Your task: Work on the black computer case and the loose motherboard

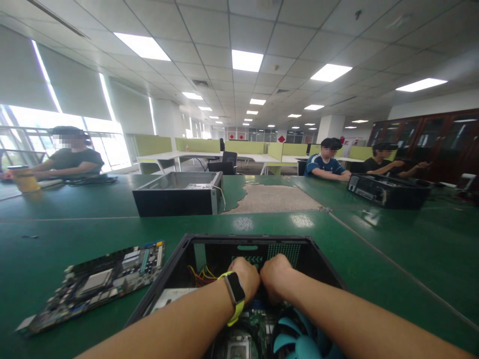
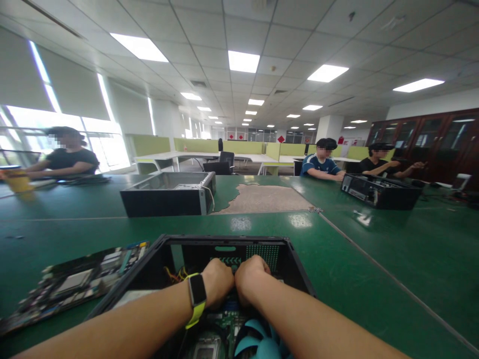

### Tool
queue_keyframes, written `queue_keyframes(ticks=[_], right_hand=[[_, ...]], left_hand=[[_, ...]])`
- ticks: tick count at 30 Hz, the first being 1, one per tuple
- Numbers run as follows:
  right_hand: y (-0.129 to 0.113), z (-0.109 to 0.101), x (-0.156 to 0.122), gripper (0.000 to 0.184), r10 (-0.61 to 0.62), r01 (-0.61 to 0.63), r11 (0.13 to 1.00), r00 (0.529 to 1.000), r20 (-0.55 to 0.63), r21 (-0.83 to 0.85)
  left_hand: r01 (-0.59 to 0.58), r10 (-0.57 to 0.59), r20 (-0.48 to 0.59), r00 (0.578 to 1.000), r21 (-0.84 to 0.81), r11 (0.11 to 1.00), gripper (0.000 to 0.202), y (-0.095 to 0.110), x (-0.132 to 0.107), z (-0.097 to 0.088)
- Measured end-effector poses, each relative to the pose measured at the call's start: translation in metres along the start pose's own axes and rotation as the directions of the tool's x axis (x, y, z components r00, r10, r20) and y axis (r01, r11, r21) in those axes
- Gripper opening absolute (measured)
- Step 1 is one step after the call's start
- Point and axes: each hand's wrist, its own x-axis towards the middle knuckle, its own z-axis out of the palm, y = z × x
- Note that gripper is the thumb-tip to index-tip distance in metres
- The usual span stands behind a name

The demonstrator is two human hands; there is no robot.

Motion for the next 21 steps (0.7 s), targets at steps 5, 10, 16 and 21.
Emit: queue_keyframes(ticks=[5, 10, 16, 21], right_hand=[[0.0000, -0.0015, -0.0016, 0.048, 0.009, -0.009, 1.000, 1.000, -0.007, -0.002], [0.0005, -0.0013, -0.0005, 0.047, 0.001, -0.001, 1.000, 1.000, 0.003, 0.000], [0.0010, 0.0011, 0.0022, 0.048, -0.002, 0.002, 1.000, 1.000, 0.004, -0.002], [0.0015, 0.0018, 0.0036, 0.046, 0.005, -0.005, 1.000, 1.000, 0.005, -0.020]], left_hand=[[0.004, -0.004, 0.007, 1.000, 0.007, 1.000, 0.029, -0.0006, -0.0015, -0.0017], [0.013, -0.013, 0.007, 1.000, 0.016, 1.000, 0.026, -0.0008, -0.0019, -0.0023], [0.020, -0.020, 0.016, 1.000, 0.026, 0.999, 0.029, -0.0012, -0.0032, -0.0037], [0.013, -0.014, 0.018, 1.000, 0.026, 1.000, 0.029, -0.0020, -0.0049, -0.0057]])
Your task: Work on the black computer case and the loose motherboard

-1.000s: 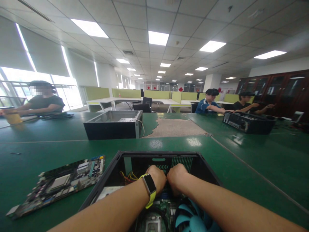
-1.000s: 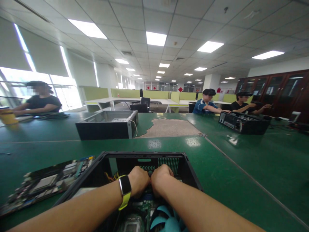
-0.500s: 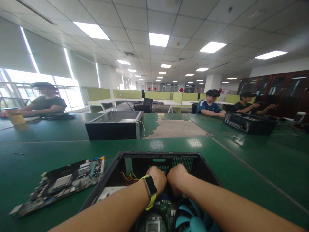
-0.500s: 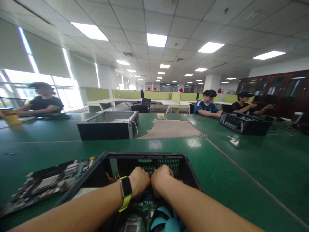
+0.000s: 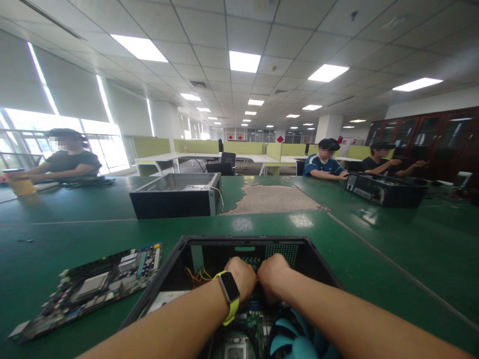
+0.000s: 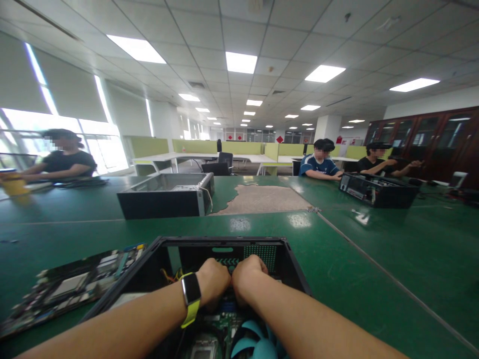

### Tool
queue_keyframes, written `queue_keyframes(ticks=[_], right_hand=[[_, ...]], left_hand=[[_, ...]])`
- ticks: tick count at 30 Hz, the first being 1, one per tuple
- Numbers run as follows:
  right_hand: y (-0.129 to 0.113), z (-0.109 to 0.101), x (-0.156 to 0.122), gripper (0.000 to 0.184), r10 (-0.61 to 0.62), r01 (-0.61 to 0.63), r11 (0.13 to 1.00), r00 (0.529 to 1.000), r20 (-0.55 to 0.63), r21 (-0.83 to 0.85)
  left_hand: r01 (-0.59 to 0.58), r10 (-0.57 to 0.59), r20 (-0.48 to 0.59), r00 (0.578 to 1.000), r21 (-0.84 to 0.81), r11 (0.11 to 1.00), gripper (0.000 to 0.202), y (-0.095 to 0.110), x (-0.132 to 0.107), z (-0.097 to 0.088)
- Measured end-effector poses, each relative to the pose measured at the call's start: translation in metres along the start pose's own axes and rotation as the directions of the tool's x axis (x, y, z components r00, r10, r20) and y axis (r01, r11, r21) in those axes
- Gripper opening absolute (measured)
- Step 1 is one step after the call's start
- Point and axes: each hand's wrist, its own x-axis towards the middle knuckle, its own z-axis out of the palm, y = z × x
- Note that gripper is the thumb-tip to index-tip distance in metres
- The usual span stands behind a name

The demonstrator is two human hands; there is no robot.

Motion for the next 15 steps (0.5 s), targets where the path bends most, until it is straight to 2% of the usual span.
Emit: queue_keyframes(ticks=[10, 13, 15], right_hand=[[0.002, -0.006, -0.004, 0.060, 0.023, -0.023, 1.000, 0.998, 0.052, 0.003], [0.003, -0.008, -0.006, 0.061, 0.040, -0.042, 0.999, 0.996, 0.082, 0.028], [0.002, -0.013, -0.014, 0.059, 0.042, -0.044, 0.998, 0.998, 0.055, 0.043]], left_hand=[[0.005, -0.005, -0.009, 1.000, -0.003, 1.000, 0.031, -0.002, 0.008, 0.006], [0.007, -0.007, -0.006, 1.000, -0.016, 1.000, 0.032, -0.004, 0.009, 0.005], [0.008, -0.008, -0.001, 1.000, -0.029, 1.000, 0.036, -0.004, 0.009, 0.004]])
